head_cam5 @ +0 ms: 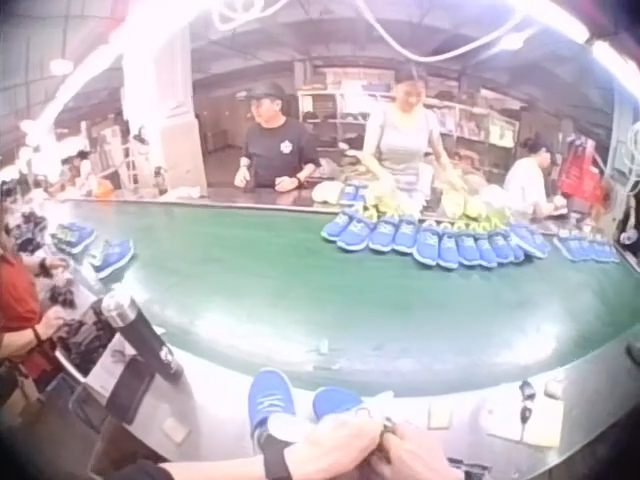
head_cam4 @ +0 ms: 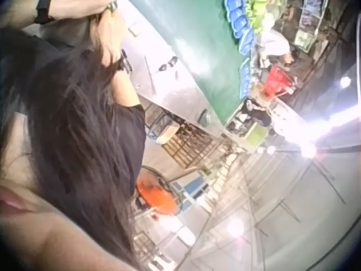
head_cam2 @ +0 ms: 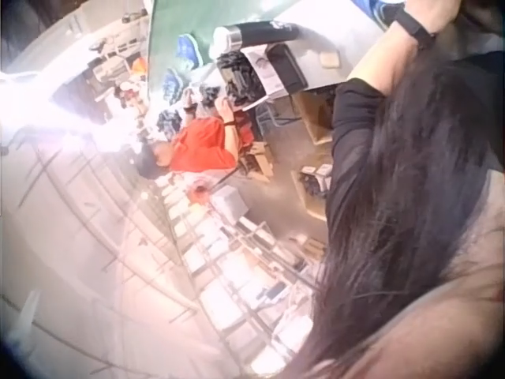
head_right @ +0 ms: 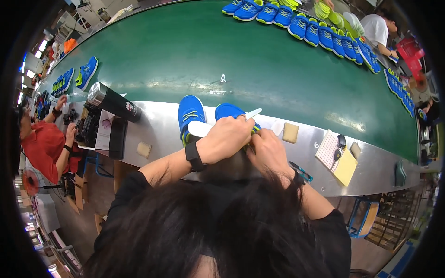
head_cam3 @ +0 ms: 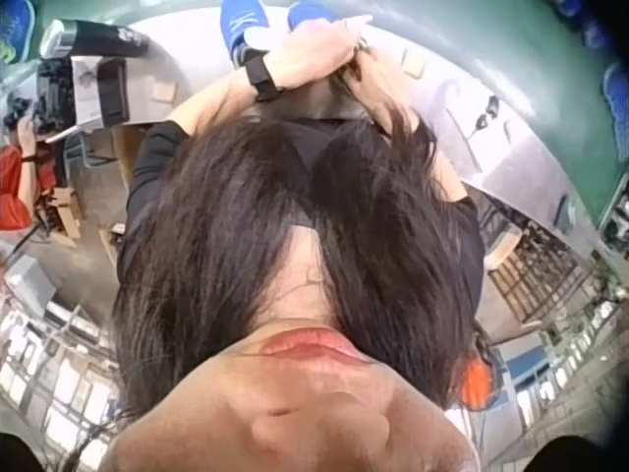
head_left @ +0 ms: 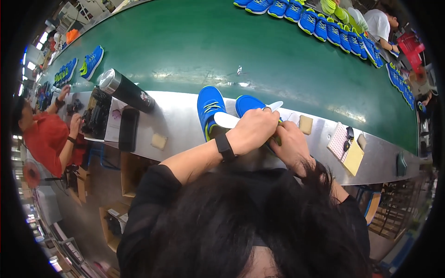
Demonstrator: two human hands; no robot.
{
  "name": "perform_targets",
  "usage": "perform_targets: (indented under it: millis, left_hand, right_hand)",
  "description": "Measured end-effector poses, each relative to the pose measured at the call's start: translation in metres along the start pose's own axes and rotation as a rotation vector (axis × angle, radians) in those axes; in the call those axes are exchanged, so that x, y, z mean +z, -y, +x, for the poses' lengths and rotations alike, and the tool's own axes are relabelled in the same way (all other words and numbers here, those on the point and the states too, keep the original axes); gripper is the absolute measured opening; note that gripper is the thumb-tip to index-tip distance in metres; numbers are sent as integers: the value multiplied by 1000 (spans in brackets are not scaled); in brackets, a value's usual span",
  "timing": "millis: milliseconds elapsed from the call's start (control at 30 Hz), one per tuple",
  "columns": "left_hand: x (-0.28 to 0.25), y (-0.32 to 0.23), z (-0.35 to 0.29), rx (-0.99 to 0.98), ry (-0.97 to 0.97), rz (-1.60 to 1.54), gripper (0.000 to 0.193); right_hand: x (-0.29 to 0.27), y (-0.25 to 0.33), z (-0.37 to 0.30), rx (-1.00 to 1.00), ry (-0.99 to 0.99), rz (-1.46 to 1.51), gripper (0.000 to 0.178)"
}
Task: Inspecting sneakers, inserting insoles, and organizing them on a conveyor belt in a factory.
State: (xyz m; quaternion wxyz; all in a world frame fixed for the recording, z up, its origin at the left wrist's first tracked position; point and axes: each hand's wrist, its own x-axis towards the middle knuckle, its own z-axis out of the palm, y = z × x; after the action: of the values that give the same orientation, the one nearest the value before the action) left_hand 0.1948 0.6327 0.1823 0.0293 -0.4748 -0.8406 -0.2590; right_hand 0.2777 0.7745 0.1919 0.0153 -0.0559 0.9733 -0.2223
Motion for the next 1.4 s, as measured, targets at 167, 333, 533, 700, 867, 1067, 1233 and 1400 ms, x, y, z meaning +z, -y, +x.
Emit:
perform_targets:
  millis: [167, 333, 533, 700, 867, 1067, 1233, 1400]
  left_hand:
    - [-4, -1, 0, -98, 65, 15, 11]
    - [-2, -2, 2, -107, 66, -18, 12]
    - [4, -4, -1, -51, -1, -2, 10]
    - [1, -2, 0, -83, 29, -10, 12]
    - [1, -4, 2, -55, 19, 8, 12]
    - [4, -2, 1, -57, 39, 26, 11]
    - [7, -1, 2, -62, 21, -25, 12]
    - [7, -1, 2, -97, 50, -11, 14]
  right_hand:
    - [-11, -1, -27, -69, -268, -280, 29]
    - [-28, -8, -48, 24, -54, -230, 26]
    - [20, -10, 6, 4, -101, -197, 13]
    - [-1, -2, -10, -141, -305, -298, 24]
    - [-26, -3, -38, 215, 110, -400, 25]
    - [3, -22, -30, -94, -291, -218, 18]
    - [31, -32, -12, -152, -285, -149, 9]
    - [28, -30, -12, -44, -6, -353, 12]
